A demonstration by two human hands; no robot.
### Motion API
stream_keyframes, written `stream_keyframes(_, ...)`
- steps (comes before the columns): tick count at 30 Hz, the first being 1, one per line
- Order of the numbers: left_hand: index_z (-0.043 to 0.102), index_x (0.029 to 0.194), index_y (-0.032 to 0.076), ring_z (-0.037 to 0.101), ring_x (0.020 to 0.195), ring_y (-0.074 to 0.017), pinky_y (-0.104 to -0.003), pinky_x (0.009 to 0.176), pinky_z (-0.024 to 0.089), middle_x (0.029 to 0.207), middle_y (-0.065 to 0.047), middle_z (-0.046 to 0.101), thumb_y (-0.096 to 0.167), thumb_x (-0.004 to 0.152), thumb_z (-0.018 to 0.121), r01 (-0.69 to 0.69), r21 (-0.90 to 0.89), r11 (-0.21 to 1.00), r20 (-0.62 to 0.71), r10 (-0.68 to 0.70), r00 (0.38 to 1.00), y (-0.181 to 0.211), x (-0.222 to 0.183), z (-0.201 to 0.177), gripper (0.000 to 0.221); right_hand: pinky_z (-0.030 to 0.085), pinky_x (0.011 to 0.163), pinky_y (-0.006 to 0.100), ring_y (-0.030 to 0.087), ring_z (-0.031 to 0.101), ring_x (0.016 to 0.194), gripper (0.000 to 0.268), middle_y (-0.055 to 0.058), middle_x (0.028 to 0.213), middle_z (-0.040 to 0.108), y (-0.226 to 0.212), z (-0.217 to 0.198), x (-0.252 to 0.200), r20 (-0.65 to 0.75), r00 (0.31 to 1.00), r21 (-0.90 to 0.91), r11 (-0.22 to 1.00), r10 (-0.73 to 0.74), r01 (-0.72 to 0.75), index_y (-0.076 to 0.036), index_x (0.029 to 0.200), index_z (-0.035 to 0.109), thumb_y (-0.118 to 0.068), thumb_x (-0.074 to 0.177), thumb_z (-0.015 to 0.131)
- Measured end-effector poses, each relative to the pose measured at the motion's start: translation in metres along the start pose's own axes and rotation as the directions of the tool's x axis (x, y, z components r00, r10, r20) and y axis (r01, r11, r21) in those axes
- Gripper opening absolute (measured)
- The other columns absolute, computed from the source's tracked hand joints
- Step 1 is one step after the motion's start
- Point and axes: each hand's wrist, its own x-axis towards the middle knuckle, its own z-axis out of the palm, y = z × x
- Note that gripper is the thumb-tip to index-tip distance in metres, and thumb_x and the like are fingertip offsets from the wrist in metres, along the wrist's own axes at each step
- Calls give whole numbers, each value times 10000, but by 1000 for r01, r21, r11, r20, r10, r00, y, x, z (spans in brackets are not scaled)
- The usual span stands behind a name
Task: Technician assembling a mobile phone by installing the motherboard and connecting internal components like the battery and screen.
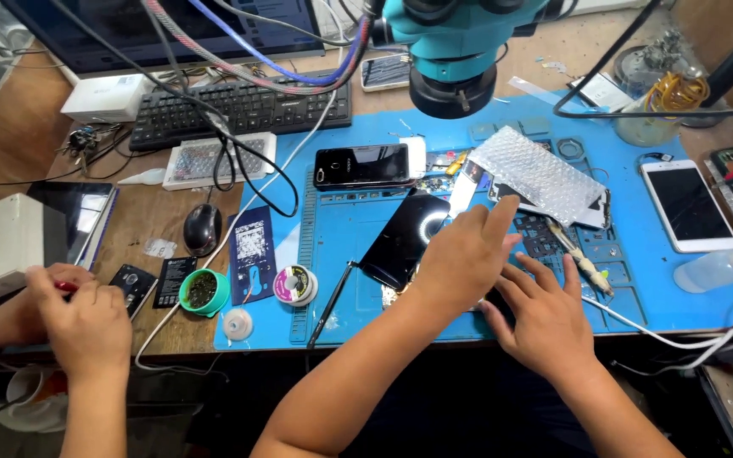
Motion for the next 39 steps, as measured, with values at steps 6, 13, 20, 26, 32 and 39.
stream_keyframes(6,545,1353,70,656,554,-260,-429,502,543,689,-78,606,315,1048,508,73,-106,992,155,-56,986,-12,-4,14,394,237,1226,616,234,601,1318,293,-10,1211,733,-3,-2,1,-69,998,88,996,-1,7,-238,1138,742,-403,962,577)
stream_keyframes(13,454,1469,45,697,662,-412,-558,588,559,828,-188,681,269,1016,496,177,-285,942,349,-70,934,-15,6,-14,507,230,1220,626,237,608,1301,257,-17,1219,740,-1,4,-2,-107,994,127,992,24,-10,-242,1124,751,-346,937,608)
stream_keyframes(20,515,1423,25,722,697,-352,-485,602,588,824,-167,692,385,1013,531,203,-243,949,300,-125,946,-20,7,-14,545,226,1219,614,239,612,1299,238,-21,1218,745,2,6,-2,-77,997,137,991,16,-5,-244,1106,758,-335,928,628)
stream_keyframes(26,494,1453,34,713,676,-322,-457,579,586,816,-135,687,345,999,557,188,-260,947,263,-118,958,-17,5,-16,554,223,1223,612,237,605,1302,259,-19,1229,740,0,-2,1,-56,998,136,991,18,-10,-255,1136,749,-341,921,633)
stream_keyframes(32,483,1474,39,715,672,-302,-424,582,591,817,-136,710,266,1002,607,172,-213,962,246,-117,962,-16,-1,-14,538,218,1236,595,222,596,1322,259,-30,1251,738,2,2,-1,-15,999,120,992,34,-32,-252,1135,749,-349,921,639)
stream_keyframes(39,438,1515,53,714,661,-320,-439,594,596,826,-161,724,235,982,637,217,-294,931,250,-144,957,-19,-2,-16,597,201,1249,581,215,590,1329,256,-29,1248,739,1,1,0,-2,999,123,992,41,-40,-254,1134,749,-343,920,641)
